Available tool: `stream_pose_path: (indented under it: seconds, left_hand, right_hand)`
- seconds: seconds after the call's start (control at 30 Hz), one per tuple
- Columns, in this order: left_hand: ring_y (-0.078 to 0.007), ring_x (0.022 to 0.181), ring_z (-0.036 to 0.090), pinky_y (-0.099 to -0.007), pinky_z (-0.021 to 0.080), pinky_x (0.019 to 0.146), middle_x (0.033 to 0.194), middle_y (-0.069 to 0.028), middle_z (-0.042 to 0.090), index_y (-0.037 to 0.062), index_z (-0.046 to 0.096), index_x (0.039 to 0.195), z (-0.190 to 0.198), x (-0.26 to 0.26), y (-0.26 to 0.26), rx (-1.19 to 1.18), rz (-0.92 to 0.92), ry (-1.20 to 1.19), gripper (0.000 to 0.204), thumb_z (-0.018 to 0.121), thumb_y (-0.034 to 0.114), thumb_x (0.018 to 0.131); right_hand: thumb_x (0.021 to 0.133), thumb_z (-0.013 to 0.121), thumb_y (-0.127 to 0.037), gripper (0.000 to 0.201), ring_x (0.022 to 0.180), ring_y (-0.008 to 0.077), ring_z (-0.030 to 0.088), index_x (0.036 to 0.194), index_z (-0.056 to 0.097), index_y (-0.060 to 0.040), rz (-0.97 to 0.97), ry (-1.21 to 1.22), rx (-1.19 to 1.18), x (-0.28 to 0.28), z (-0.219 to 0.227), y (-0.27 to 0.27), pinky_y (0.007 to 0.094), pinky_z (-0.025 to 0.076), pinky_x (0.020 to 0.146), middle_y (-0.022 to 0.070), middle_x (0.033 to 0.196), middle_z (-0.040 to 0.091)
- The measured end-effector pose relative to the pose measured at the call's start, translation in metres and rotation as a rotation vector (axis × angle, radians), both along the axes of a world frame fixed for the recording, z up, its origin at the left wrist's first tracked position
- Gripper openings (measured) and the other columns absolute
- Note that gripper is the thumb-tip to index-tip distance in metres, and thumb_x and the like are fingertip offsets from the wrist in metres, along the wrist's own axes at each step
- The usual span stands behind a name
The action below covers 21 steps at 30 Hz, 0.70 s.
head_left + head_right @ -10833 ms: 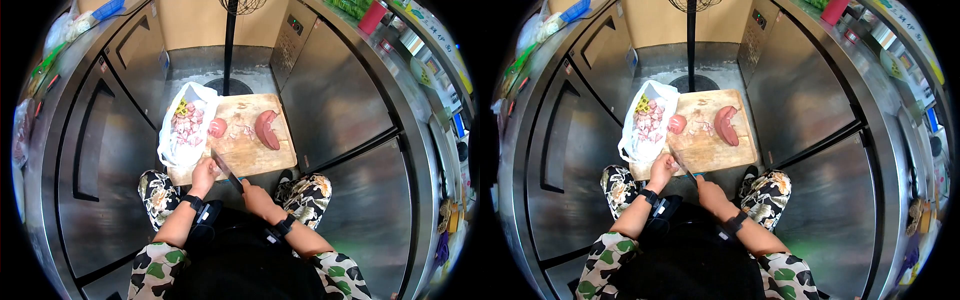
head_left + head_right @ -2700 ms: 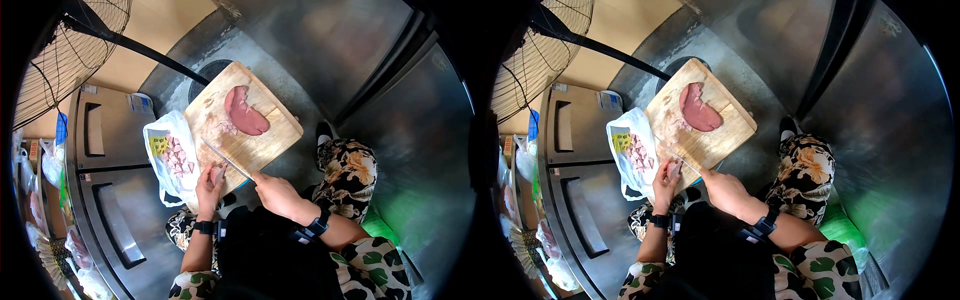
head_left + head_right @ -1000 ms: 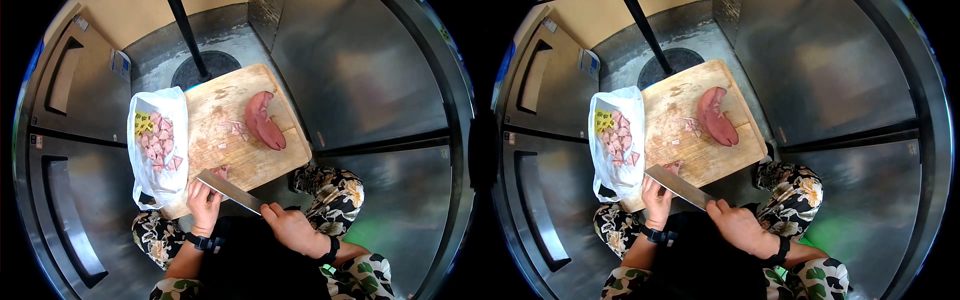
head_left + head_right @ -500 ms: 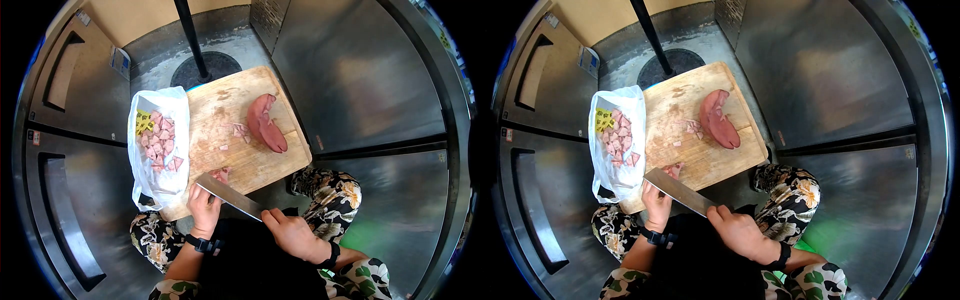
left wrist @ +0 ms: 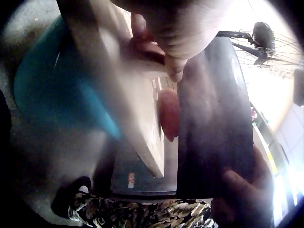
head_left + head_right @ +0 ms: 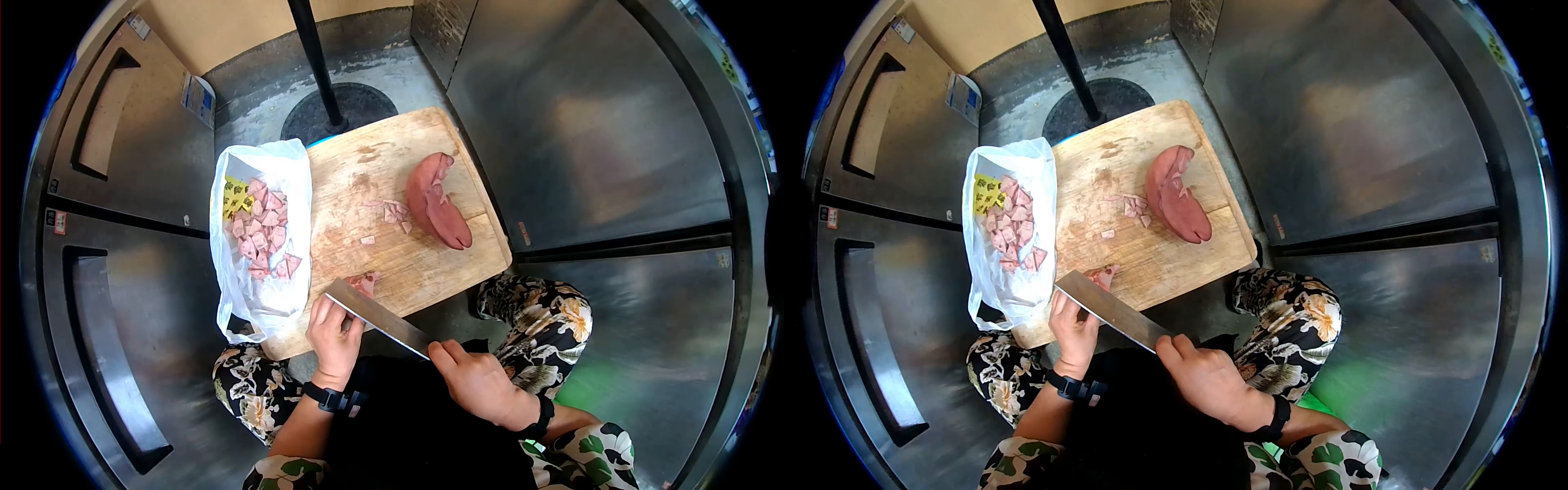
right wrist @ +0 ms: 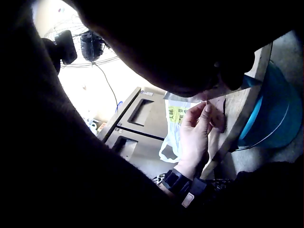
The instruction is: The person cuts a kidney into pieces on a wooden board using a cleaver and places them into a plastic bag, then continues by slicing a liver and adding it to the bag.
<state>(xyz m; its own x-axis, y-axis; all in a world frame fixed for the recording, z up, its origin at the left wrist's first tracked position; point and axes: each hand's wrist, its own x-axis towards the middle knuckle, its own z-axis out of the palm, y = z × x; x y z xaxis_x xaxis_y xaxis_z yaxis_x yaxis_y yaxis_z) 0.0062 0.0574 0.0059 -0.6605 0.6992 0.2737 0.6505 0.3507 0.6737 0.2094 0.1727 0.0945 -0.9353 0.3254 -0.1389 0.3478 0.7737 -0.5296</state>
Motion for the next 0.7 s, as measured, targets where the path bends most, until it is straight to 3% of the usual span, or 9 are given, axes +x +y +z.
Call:
stream_pose_path:
  seconds: [0.4,0.7]
  left_hand:
    - [-0.0313,0.092,0.059,-0.0383,0.049,0.079,0.094,-0.0089,0.062,0.0039,0.065,0.092,0.005,0.001,0.005,-0.005,0.007,-0.035,0.031,0.075,0.001,0.063]
    - [-0.0315,0.089,0.059,-0.0384,0.048,0.077,0.09,-0.0088,0.061,0.0043,0.064,0.089,0.003,0.0,0.005,0.001,0.021,-0.012,0.027,0.074,0.002,0.064]
  right_hand:
    - [0.079,0.054,-0.004,0.022,0.051,0.0254,0.061,0.1,0.046,-0.0034,-0.005,-0.038,-0.002,-0.008,-0.012,-0.002,0.0354,0.051,0.044,0.0102,0.081,0.055]
    - [0.08,0.055,-0.005,0.018,0.049,0.0223,0.061,0.096,0.046,-0.0036,-0.028,-0.04,0.129,-0.015,-0.018,-0.011,0.0316,0.05,0.042,0.0084,0.077,0.055]
